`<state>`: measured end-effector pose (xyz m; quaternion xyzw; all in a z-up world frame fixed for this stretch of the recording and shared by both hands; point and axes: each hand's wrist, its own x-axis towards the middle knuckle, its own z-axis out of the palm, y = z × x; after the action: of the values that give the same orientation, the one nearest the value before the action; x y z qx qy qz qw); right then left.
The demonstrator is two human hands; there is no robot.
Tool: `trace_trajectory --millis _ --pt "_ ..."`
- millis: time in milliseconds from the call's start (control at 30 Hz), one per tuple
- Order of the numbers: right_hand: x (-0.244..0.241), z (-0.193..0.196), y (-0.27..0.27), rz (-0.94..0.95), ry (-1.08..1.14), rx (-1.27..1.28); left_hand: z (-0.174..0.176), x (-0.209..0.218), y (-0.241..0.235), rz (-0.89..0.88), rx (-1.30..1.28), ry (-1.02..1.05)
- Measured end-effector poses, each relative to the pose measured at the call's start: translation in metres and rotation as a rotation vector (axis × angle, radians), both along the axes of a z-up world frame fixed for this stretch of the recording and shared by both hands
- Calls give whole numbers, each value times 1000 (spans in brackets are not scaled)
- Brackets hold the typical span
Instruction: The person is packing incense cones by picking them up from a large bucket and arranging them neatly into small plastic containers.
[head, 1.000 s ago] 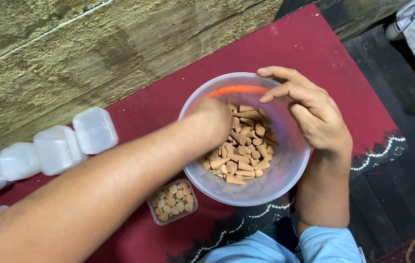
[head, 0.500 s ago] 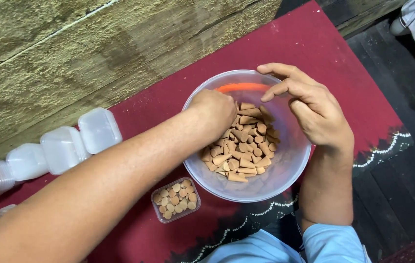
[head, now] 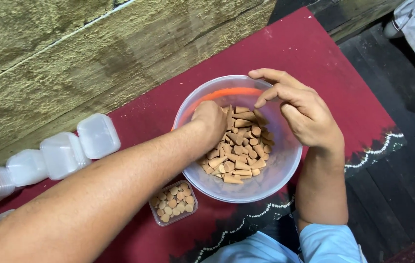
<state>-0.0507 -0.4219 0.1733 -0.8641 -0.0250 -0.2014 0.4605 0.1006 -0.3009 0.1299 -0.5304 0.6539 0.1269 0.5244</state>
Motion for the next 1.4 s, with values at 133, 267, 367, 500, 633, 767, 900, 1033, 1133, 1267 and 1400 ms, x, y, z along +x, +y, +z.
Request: trace_trajectory --millis 133,267,367,500,633,767,900,1033,1133,1267,1400 --pt "-1 1 2 5 11 25 15 1 1 -129 -22 -25" --pt "-2 0 3 -21 14 -10 9 4 -7 -60 -49 74" --pt "-3 -1 1 -31 -1 -20 21 3 -13 314 -79 220" --pt "-3 -3 1 -33 2 -31 -2 20 -5 438 -186 307" --pt "-3 -3 2 -42 -1 -36 3 5 4 275 -151 169" --pt "-3 -2 2 -38 -1 -35 -3 0 2 54 -81 37" --pt "-3 -2 3 -30 -4 -23 -39 0 -11 51 -84 -75" --pt "-3 -2 1 -37 10 -28 -39 -1 -15 -56 -20 -152" --pt "-3 -3 1 -25 -2 -28 -38 -2 -15 -152 -37 -122" --pt "-3 -3 1 -24 2 -26 -23 -4 -13 -157 14 -97" --pt "-3 -4 0 -21 -16 -21 -12 -2 -13 -27 -34 -7"
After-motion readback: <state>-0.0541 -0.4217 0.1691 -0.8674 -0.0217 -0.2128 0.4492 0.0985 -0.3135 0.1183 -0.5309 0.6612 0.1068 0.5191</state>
